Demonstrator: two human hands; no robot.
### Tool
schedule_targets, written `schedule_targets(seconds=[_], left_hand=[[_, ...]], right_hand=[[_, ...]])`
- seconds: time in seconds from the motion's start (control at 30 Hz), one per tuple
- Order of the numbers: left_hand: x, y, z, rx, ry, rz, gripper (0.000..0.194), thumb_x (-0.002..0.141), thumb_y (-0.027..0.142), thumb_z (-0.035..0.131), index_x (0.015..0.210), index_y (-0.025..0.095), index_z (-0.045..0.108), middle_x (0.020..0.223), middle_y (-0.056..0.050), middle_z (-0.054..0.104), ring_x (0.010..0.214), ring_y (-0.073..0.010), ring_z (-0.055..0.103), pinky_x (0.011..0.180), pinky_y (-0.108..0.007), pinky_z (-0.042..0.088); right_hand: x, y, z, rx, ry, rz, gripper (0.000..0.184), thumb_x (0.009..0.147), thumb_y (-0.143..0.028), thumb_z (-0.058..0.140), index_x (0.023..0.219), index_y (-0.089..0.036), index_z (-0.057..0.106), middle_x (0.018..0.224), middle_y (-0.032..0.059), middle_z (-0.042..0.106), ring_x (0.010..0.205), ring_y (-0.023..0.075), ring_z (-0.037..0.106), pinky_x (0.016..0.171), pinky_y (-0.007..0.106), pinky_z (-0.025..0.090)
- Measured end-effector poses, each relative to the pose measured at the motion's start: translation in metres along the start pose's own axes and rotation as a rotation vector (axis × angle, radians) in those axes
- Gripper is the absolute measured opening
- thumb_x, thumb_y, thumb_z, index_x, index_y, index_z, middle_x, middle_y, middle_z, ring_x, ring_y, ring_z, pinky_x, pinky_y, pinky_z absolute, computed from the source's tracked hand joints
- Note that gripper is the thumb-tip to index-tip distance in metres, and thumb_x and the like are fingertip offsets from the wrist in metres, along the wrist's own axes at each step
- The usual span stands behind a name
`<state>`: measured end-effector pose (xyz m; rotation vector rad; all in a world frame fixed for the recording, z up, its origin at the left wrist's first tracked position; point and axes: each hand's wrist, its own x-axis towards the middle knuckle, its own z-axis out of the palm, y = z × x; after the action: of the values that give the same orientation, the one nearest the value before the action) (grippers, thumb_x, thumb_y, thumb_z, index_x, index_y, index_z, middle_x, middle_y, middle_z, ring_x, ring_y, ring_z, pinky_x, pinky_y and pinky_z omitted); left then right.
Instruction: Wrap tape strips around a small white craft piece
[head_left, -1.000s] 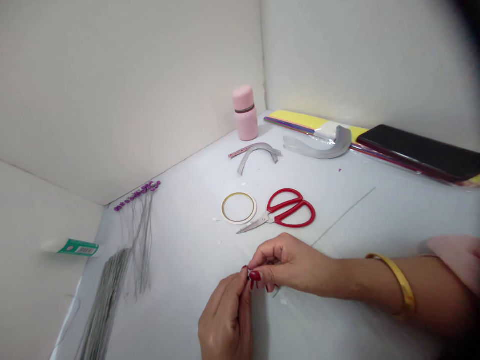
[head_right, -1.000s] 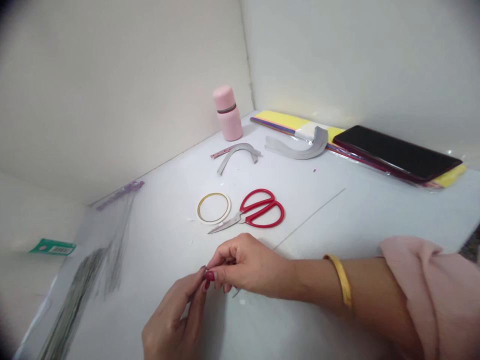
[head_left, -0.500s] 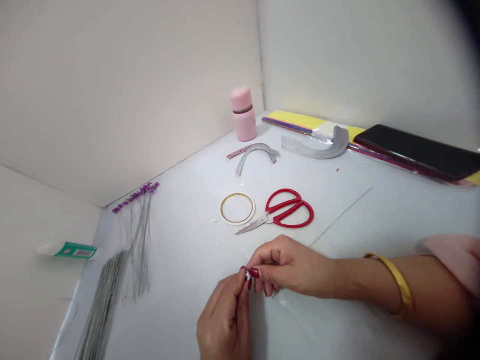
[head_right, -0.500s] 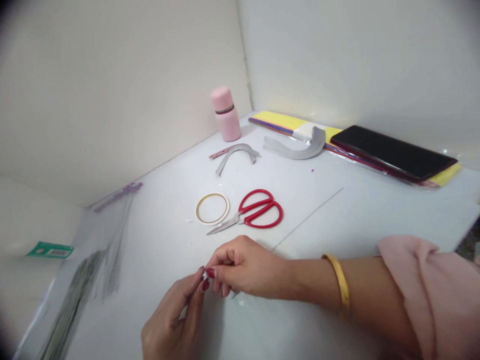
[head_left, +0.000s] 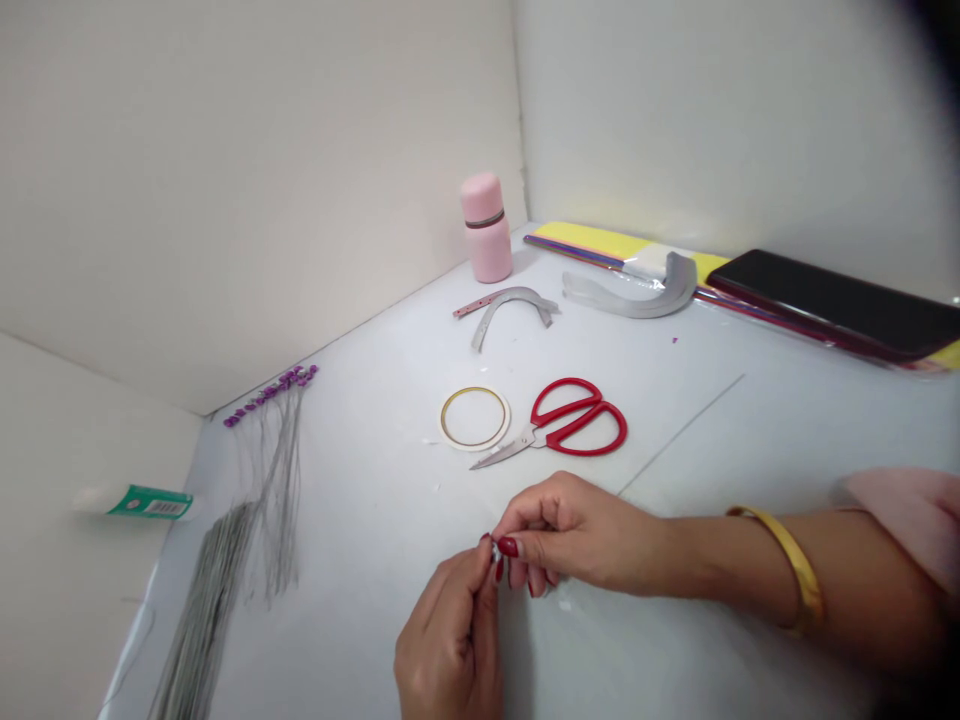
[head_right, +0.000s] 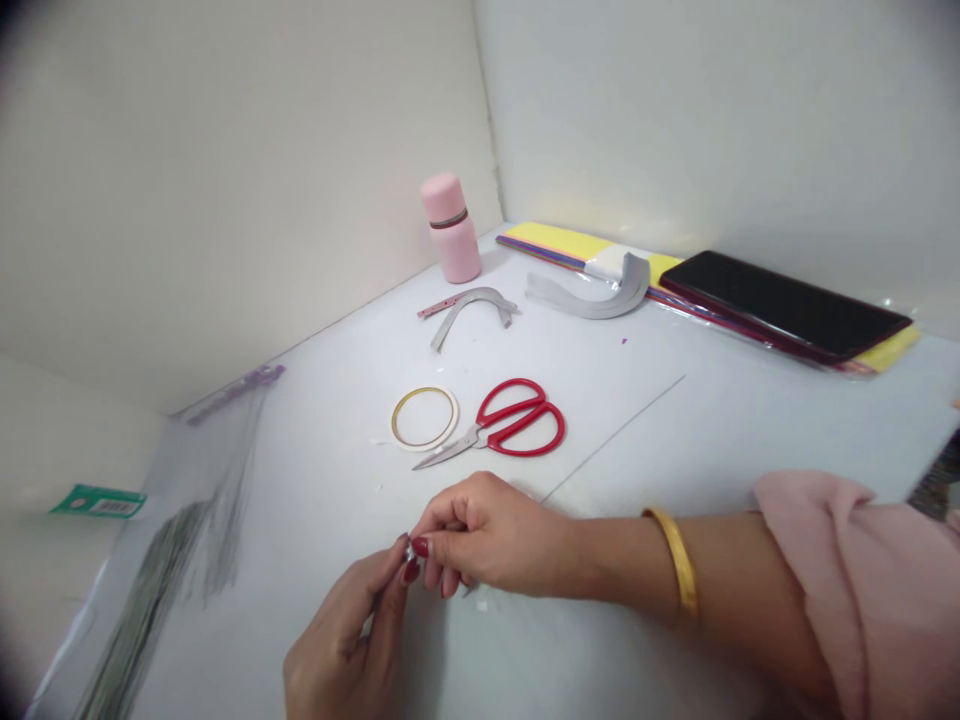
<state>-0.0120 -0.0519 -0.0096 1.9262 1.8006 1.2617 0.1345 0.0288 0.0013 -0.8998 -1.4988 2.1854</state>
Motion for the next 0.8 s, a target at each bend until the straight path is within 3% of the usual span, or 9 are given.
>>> schedule_targets(seconds=[0.27, 0.8], left_hand=[[-0.0004, -0.0004, 0.0001, 0.012, -0.037, 0.038, 0.020, 0.081, 0.009, 0.048, 0.090, 0.019, 0.063, 0.078, -0.004, 0.069, 0.070, -0.0122, 0.063, 0.060, -0.018, 0.048], [0.0000, 0.0011, 0.0011, -0.045, -0.030, -0.038, 0.020, 0.081, 0.011, 0.049, 0.088, 0.021, 0.066, 0.077, -0.003, 0.070, 0.069, -0.0136, 0.064, 0.062, -0.019, 0.048]], right_hand=[[0.0005, 0.0009, -0.0005, 0.000, -0.003, 0.002, 0.024, 0.078, -0.036, 0.056, 0.079, -0.013, 0.063, 0.066, 0.0014, 0.061, 0.055, 0.0071, 0.054, 0.050, 0.017, 0.040], [-0.0001, -0.0002, -0.0012, -0.016, -0.005, -0.001, 0.027, 0.078, -0.038, 0.056, 0.078, -0.012, 0.064, 0.066, 0.0015, 0.060, 0.054, 0.0071, 0.053, 0.050, 0.017, 0.040]])
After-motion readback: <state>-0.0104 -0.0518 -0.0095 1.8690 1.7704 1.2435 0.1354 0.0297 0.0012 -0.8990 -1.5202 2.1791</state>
